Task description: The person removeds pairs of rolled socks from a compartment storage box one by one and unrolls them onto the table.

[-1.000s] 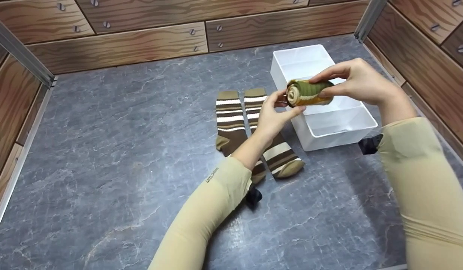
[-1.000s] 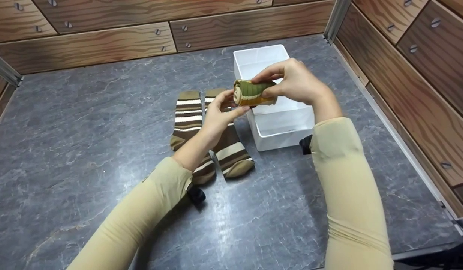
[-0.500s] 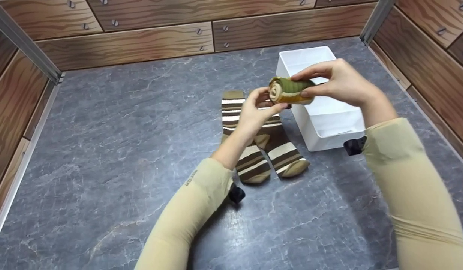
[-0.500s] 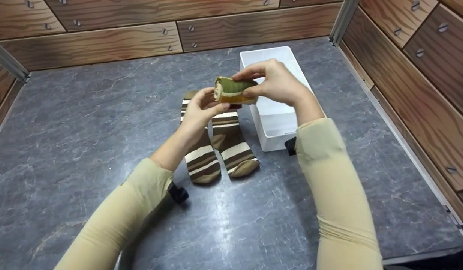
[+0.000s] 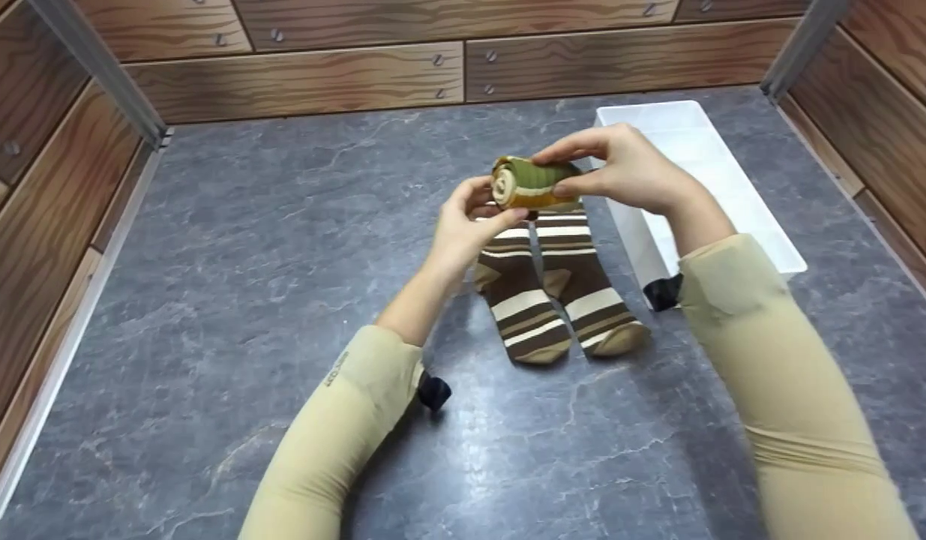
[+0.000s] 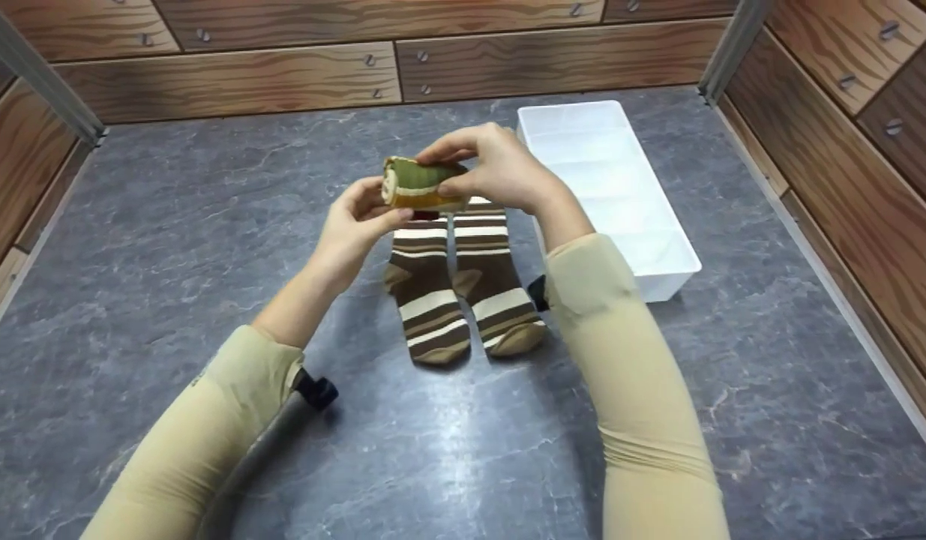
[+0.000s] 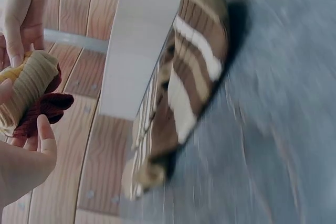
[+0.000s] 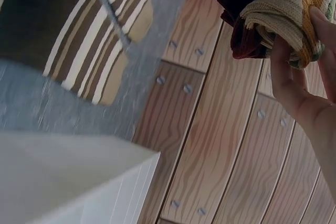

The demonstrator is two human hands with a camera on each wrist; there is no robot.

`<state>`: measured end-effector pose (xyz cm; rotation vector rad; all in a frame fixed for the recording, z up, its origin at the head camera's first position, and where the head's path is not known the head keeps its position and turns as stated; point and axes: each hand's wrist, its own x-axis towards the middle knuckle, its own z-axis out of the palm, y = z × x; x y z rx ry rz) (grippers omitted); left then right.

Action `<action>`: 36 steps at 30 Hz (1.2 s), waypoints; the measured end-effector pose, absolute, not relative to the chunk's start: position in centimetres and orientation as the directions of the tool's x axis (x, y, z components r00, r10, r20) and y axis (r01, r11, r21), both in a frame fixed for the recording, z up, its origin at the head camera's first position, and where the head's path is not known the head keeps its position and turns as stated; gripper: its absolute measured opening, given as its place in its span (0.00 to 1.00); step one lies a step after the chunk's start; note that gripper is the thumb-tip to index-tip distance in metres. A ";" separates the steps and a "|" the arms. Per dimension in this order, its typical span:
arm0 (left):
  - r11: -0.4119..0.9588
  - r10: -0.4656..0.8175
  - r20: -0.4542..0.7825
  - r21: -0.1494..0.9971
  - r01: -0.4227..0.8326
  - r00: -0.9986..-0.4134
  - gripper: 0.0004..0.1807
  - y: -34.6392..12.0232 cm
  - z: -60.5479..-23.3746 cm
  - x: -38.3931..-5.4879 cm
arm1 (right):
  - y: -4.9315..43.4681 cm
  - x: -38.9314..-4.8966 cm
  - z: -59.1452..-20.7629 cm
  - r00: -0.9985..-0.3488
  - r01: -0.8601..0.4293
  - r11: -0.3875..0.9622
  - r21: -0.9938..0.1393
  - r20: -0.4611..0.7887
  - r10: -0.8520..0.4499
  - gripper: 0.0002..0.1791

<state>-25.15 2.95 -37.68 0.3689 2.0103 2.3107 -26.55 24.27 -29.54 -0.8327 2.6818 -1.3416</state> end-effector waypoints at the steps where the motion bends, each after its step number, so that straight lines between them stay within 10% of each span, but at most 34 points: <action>1: -0.150 0.188 0.145 0.982 0.118 -0.971 0.30 2.3 -37.7 -25.1 | 23.6 -26.8 -29.6 -0.851 -0.452 0.479 -0.753 0.203 -0.484 0.21; 36: 0.099 0.148 -0.390 0.920 -0.379 -0.909 0.29 -11.7 -42.3 -23.9 | 9.2 -29.4 -37.7 -0.723 -0.398 0.532 -0.748 -0.101 -0.683 0.23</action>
